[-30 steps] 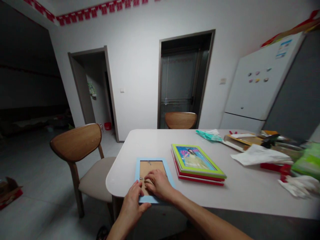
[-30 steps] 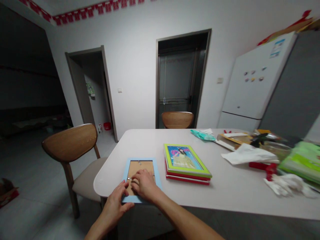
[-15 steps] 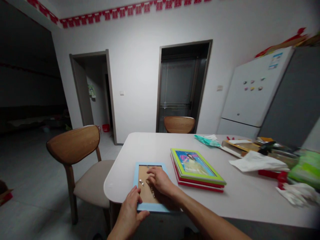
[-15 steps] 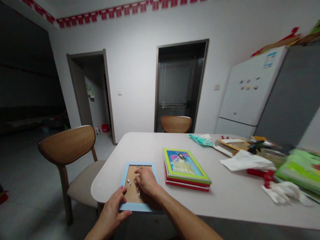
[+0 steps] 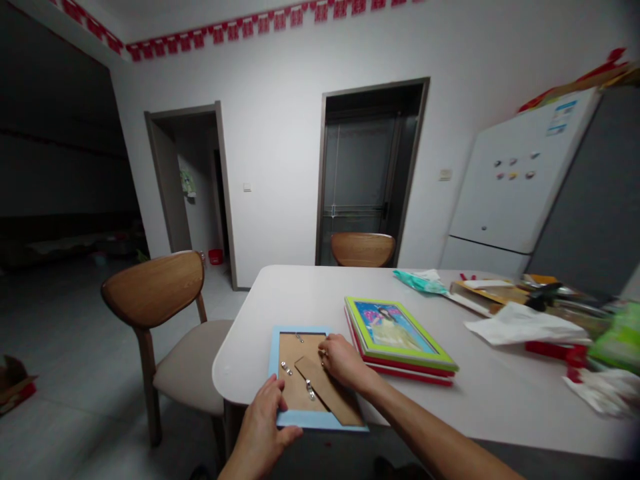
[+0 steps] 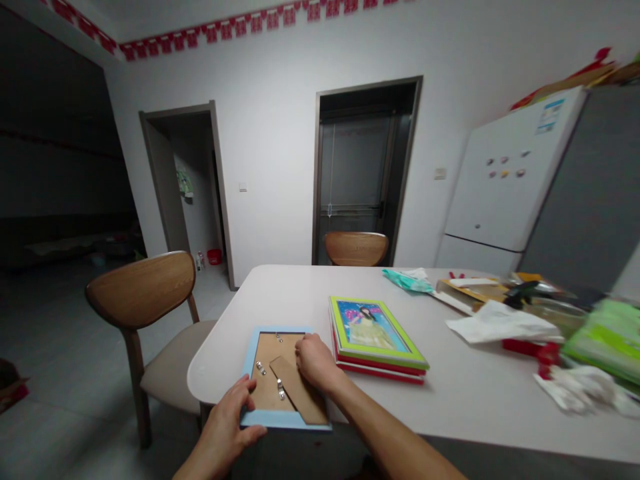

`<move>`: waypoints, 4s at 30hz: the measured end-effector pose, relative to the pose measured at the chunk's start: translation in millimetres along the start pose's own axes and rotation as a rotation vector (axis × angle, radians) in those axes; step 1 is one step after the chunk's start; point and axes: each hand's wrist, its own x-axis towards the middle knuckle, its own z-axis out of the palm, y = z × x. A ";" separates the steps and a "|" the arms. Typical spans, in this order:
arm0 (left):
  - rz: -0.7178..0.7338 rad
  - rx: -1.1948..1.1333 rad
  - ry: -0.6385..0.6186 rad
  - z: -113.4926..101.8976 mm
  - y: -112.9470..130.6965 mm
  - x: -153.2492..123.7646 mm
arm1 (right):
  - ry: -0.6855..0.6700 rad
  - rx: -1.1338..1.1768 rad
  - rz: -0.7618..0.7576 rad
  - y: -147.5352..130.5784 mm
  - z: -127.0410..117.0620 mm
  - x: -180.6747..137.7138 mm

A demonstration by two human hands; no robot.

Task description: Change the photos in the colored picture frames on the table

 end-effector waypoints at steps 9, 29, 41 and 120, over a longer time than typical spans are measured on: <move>0.002 -0.006 -0.019 -2.6 0.0 1.3 | 0.057 0.036 0.111 -26.4 27.2 38.9; 0.025 -0.084 0.030 8.9 -4.6 15.6 | 0.037 0.180 -0.034 -15.9 -5.8 -45.5; -0.187 -0.533 0.403 -27.1 -7.5 41.4 | 0.110 0.399 -0.156 -57.4 -48.5 -36.2; 0.174 0.337 0.199 3.9 -19.3 13.4 | 0.010 1.369 0.126 -82.9 0.8 -20.4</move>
